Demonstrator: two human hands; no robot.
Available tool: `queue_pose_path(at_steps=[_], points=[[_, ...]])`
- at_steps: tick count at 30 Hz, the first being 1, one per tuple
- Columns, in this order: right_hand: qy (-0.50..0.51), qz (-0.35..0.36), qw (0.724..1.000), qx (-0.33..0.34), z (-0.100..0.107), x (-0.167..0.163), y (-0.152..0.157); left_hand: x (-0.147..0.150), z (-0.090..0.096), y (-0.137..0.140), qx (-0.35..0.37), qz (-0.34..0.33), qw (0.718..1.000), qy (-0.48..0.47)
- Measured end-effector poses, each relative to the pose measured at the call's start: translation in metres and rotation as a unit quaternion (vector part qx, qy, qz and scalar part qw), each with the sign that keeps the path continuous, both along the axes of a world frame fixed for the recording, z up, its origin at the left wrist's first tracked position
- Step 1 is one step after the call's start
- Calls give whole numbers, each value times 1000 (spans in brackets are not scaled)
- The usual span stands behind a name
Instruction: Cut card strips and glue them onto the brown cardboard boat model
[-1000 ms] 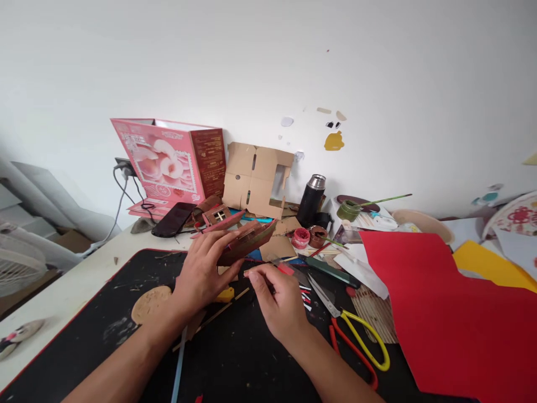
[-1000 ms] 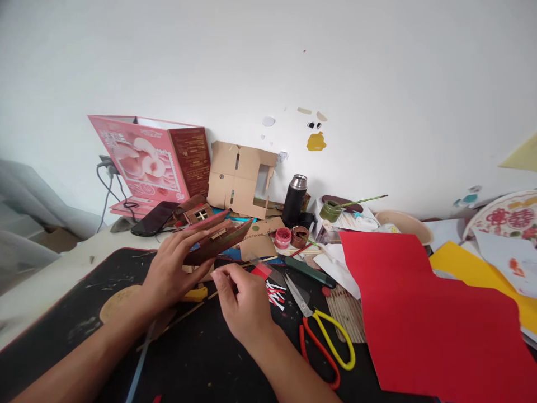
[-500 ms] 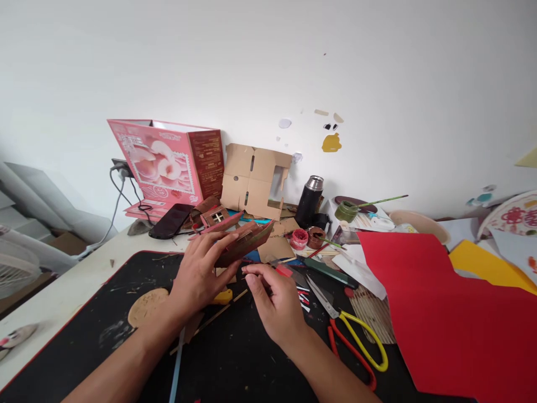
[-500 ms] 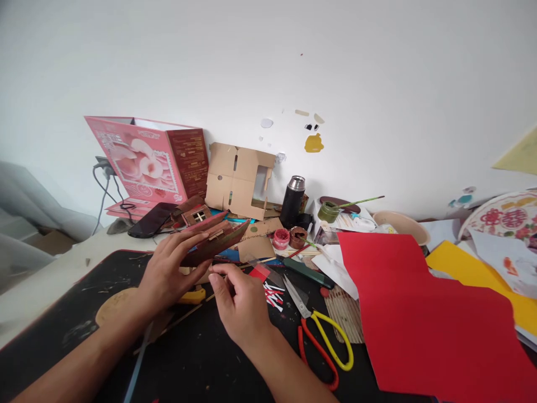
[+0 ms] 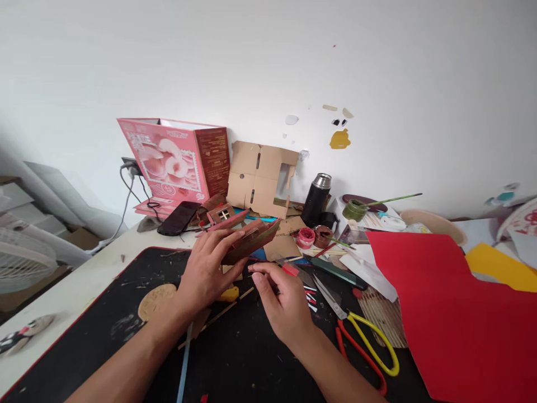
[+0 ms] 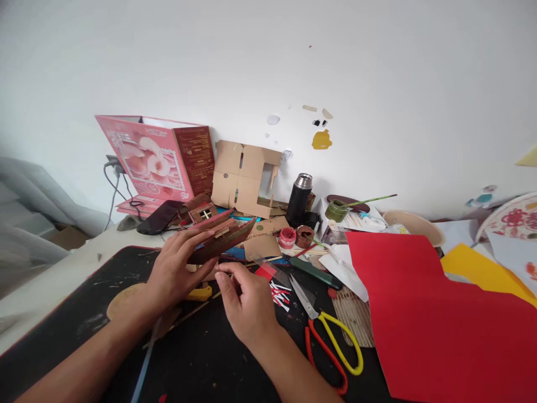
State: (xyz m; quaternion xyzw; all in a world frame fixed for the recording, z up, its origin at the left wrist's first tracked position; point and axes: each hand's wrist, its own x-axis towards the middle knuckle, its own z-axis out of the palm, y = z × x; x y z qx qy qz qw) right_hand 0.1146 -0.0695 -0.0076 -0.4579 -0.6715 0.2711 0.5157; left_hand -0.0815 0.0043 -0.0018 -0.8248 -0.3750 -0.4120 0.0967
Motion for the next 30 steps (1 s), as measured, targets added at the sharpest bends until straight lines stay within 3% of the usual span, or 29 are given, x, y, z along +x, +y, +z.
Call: queue_pose_path(at_steps=[30], points=[[-23,8,999,35,1,1,0,2,-7,5,-34,6,999,-36]])
